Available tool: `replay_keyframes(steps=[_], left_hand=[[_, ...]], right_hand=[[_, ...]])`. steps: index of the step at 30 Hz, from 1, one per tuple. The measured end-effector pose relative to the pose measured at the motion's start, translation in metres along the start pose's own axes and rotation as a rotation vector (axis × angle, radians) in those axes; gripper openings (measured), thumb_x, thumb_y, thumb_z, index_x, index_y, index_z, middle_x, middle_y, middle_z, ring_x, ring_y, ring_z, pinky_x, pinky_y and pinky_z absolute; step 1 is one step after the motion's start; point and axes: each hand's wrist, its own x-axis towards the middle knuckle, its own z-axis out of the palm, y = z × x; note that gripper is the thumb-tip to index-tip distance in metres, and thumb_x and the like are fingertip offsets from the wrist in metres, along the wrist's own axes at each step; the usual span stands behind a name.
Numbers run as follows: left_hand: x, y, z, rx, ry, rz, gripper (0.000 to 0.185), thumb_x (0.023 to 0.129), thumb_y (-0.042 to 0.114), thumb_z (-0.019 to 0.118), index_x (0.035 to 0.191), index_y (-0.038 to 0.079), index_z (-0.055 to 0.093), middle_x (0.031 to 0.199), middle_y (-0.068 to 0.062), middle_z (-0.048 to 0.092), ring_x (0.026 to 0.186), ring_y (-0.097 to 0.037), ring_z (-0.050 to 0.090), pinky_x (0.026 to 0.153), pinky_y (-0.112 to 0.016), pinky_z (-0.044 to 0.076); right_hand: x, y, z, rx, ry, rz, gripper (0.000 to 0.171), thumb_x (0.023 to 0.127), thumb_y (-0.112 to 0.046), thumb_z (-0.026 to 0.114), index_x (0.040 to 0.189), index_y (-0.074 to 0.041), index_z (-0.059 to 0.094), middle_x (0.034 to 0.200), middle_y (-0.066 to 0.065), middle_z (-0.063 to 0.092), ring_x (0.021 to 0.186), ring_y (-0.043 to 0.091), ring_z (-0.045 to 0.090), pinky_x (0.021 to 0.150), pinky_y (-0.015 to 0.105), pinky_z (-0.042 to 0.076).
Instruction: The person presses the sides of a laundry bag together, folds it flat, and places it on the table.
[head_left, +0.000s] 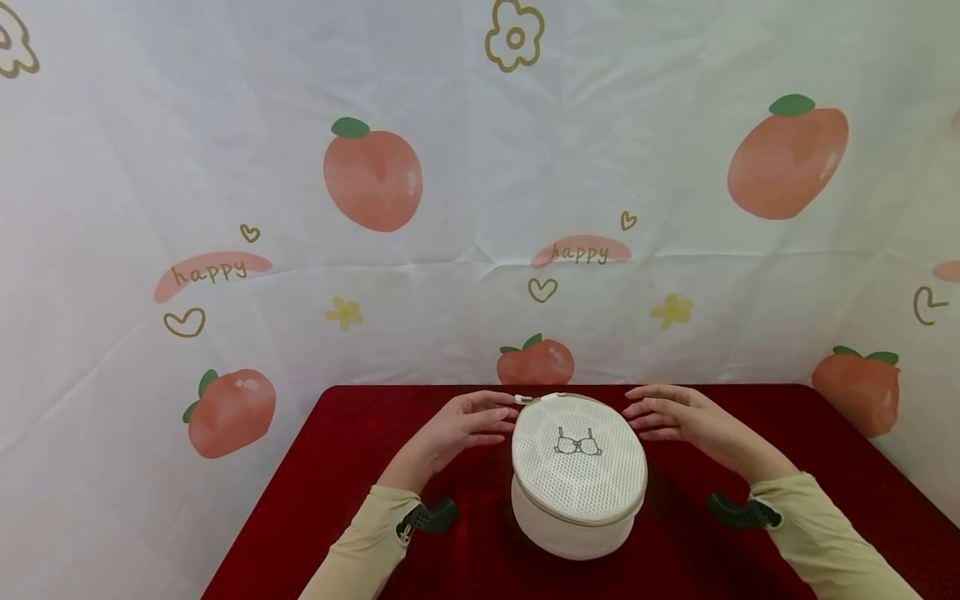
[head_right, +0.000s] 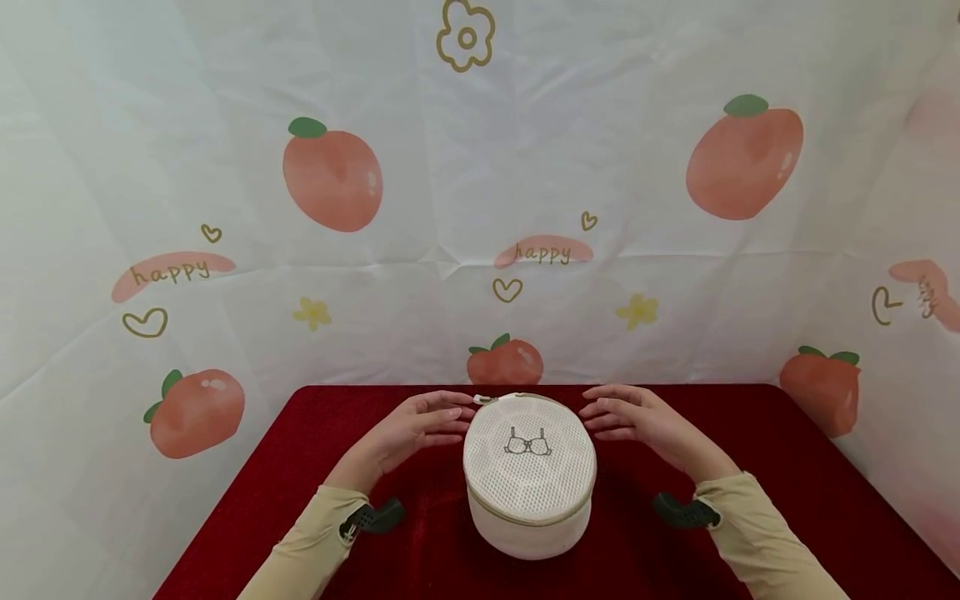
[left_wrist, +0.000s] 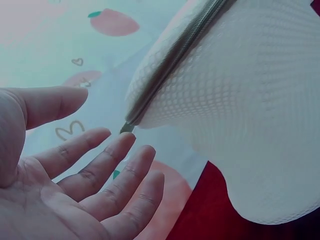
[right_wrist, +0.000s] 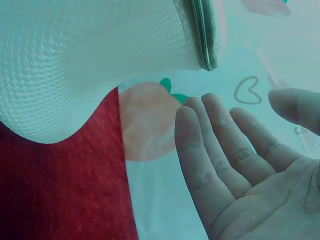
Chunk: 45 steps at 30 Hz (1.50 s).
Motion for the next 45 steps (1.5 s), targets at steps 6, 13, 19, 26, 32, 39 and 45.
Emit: replay_keyframes(steps=[6, 13, 19, 26, 32, 39, 45], left_hand=[[-0.001, -0.002, 0.005, -0.005, 0.001, -0.005, 0.043, 0.096, 0.018, 0.060, 0.131, -0.003, 0.051, 0.117, -0.013, 0.062, 0.104, -0.026, 0.063, 0.094, -0.046, 0.047], [-0.003, -0.005, 0.012, -0.015, 0.012, -0.043, 0.039, 0.092, 0.015, 0.065, 0.125, -0.003, 0.054, 0.111, -0.012, 0.063, 0.097, -0.023, 0.064, 0.089, -0.045, 0.051], [-0.004, -0.005, 0.020, -0.021, 0.017, -0.063, 0.040, 0.090, 0.013, 0.067, 0.124, -0.004, 0.053, 0.106, -0.013, 0.063, 0.092, -0.022, 0.064, 0.081, -0.045, 0.054], [-0.004, -0.006, 0.025, -0.016, 0.031, -0.095, 0.039, 0.089, 0.011, 0.069, 0.121, -0.004, 0.055, 0.103, -0.014, 0.064, 0.088, -0.023, 0.066, 0.079, -0.046, 0.055], [-0.006, -0.004, 0.027, -0.012, 0.039, -0.113, 0.040, 0.089, 0.013, 0.069, 0.122, -0.005, 0.056, 0.105, -0.014, 0.066, 0.089, -0.024, 0.067, 0.079, -0.044, 0.055], [-0.006, -0.004, 0.030, -0.018, 0.048, -0.108, 0.040, 0.089, 0.009, 0.069, 0.122, -0.007, 0.055, 0.103, -0.015, 0.068, 0.088, -0.023, 0.068, 0.079, -0.043, 0.055], [-0.006, -0.006, 0.030, -0.036, 0.053, -0.101, 0.039, 0.088, 0.006, 0.068, 0.121, -0.009, 0.055, 0.097, -0.015, 0.068, 0.084, -0.022, 0.068, 0.077, -0.041, 0.056]], right_hand=[[-0.002, 0.001, 0.003, 0.009, 0.007, 0.004, 0.036, 0.105, -0.018, 0.040, 0.134, 0.003, 0.046, 0.119, 0.016, 0.062, 0.108, 0.030, 0.061, 0.090, 0.045, 0.050], [-0.002, 0.006, 0.008, -0.003, 0.004, 0.037, 0.038, 0.104, -0.015, 0.043, 0.135, 0.006, 0.044, 0.118, 0.014, 0.062, 0.102, 0.029, 0.063, 0.086, 0.043, 0.052], [-0.003, 0.008, 0.013, 0.012, -0.054, 0.024, 0.039, 0.102, -0.010, 0.044, 0.137, 0.008, 0.039, 0.118, 0.014, 0.062, 0.098, 0.027, 0.065, 0.083, 0.044, 0.054], [-0.002, 0.010, 0.016, 0.076, -0.087, 0.039, 0.038, 0.100, -0.005, 0.048, 0.136, 0.007, 0.041, 0.116, 0.011, 0.063, 0.097, 0.023, 0.065, 0.080, 0.042, 0.055], [-0.001, 0.012, 0.019, 0.116, -0.077, 0.060, 0.039, 0.100, -0.006, 0.049, 0.136, 0.007, 0.041, 0.115, 0.010, 0.064, 0.098, 0.024, 0.065, 0.081, 0.041, 0.054], [0.000, 0.015, 0.020, 0.163, -0.078, 0.068, 0.037, 0.100, -0.004, 0.048, 0.135, 0.005, 0.043, 0.116, 0.009, 0.064, 0.099, 0.021, 0.064, 0.083, 0.041, 0.054], [0.000, 0.016, 0.021, 0.198, -0.110, 0.059, 0.039, 0.100, -0.003, 0.047, 0.137, 0.009, 0.039, 0.117, 0.009, 0.063, 0.100, 0.021, 0.064, 0.084, 0.038, 0.053]])
